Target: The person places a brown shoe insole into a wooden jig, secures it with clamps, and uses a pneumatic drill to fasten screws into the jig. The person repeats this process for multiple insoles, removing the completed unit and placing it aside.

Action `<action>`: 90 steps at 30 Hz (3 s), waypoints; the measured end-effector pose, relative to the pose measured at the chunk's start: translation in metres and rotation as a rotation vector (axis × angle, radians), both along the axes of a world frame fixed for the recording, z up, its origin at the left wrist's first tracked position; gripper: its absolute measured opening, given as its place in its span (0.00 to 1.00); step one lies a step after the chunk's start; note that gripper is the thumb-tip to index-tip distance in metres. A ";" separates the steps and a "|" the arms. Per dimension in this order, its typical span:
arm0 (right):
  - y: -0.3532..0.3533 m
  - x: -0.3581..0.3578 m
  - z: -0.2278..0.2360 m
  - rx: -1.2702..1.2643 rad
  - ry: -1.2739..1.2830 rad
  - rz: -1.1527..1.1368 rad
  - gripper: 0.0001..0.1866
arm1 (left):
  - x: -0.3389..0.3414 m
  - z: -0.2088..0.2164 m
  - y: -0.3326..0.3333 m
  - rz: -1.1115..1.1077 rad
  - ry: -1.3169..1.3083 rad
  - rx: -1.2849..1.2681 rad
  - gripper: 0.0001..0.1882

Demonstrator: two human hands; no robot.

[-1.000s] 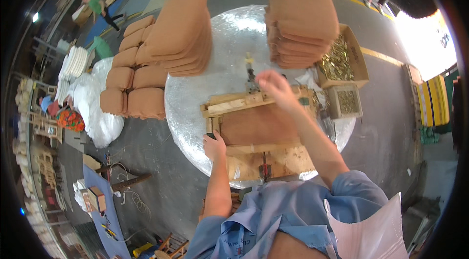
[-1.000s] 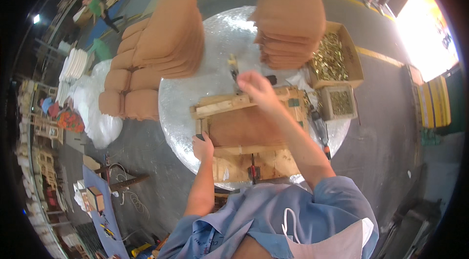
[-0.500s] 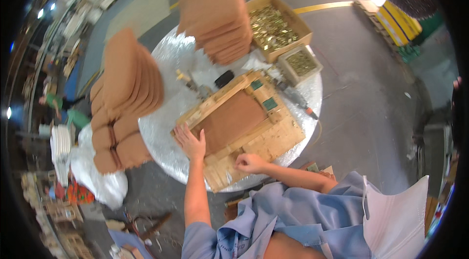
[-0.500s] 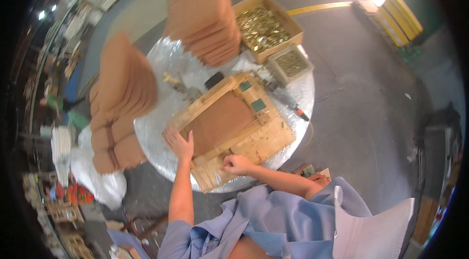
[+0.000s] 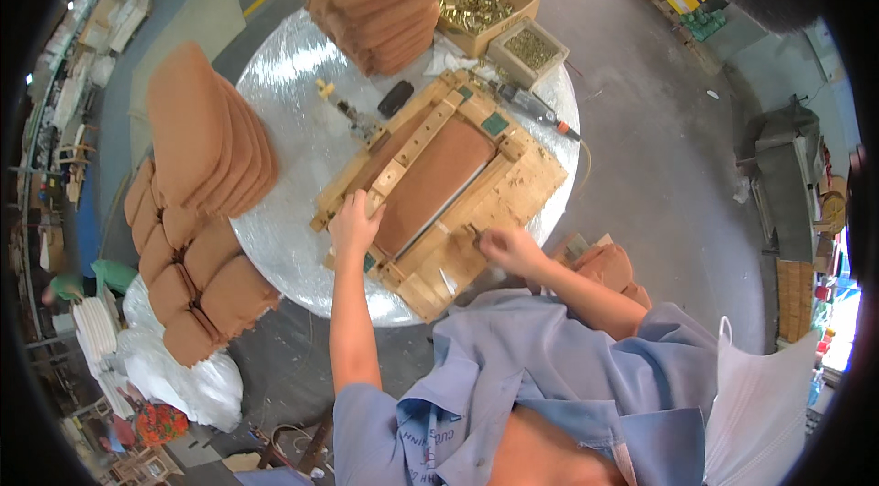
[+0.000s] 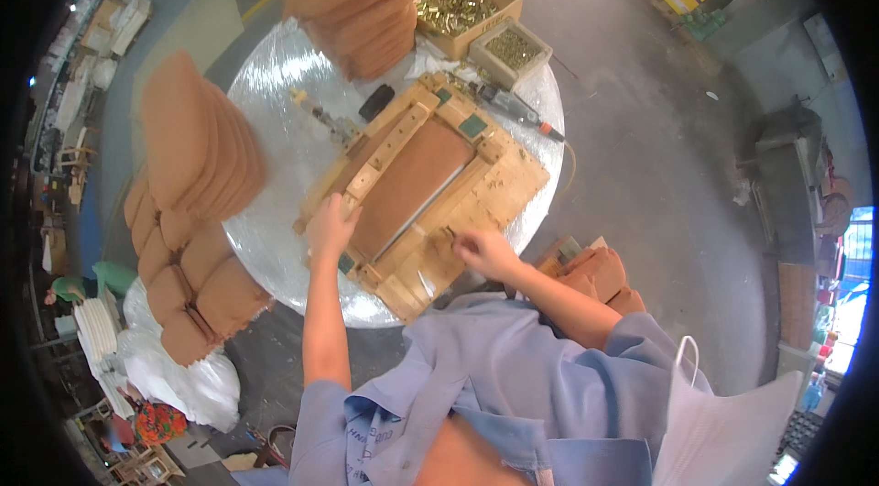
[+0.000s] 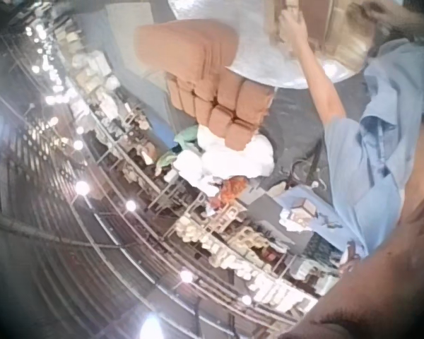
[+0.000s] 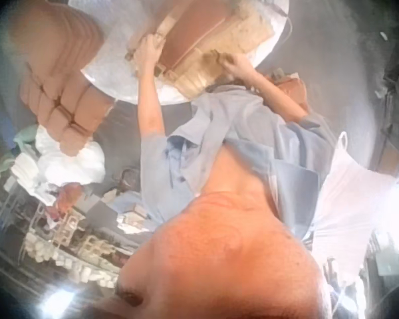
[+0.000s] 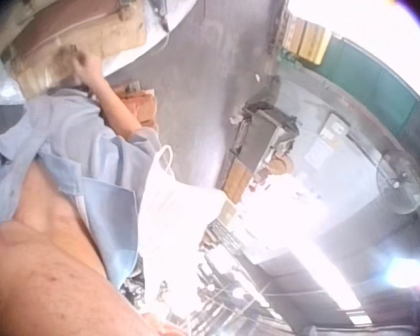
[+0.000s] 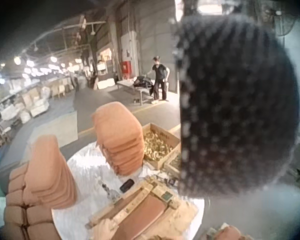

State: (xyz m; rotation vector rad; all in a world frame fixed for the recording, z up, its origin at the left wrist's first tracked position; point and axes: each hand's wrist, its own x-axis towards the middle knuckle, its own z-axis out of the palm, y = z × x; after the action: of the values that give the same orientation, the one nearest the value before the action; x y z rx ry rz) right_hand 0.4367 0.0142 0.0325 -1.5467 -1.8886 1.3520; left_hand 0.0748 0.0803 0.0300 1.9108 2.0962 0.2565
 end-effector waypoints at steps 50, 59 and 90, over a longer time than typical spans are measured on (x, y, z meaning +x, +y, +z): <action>0.120 -0.176 -0.023 -0.497 0.762 -0.895 0.15 | -0.068 -0.083 -0.205 0.920 -0.129 -0.075 0.29; 0.079 -0.129 -0.014 -0.281 0.771 -0.708 0.26 | -0.071 -0.071 -0.220 1.020 -0.393 -0.002 0.28; 0.017 -0.190 0.040 -1.039 1.154 -0.100 0.48 | -0.077 0.089 0.053 -0.682 -2.583 -0.072 0.39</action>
State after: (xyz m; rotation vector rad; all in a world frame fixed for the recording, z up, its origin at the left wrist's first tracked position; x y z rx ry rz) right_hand 0.2466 0.0308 0.0728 -0.6914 -0.3717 2.5452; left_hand -0.0024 0.1331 0.1192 0.5390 -0.2842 1.2836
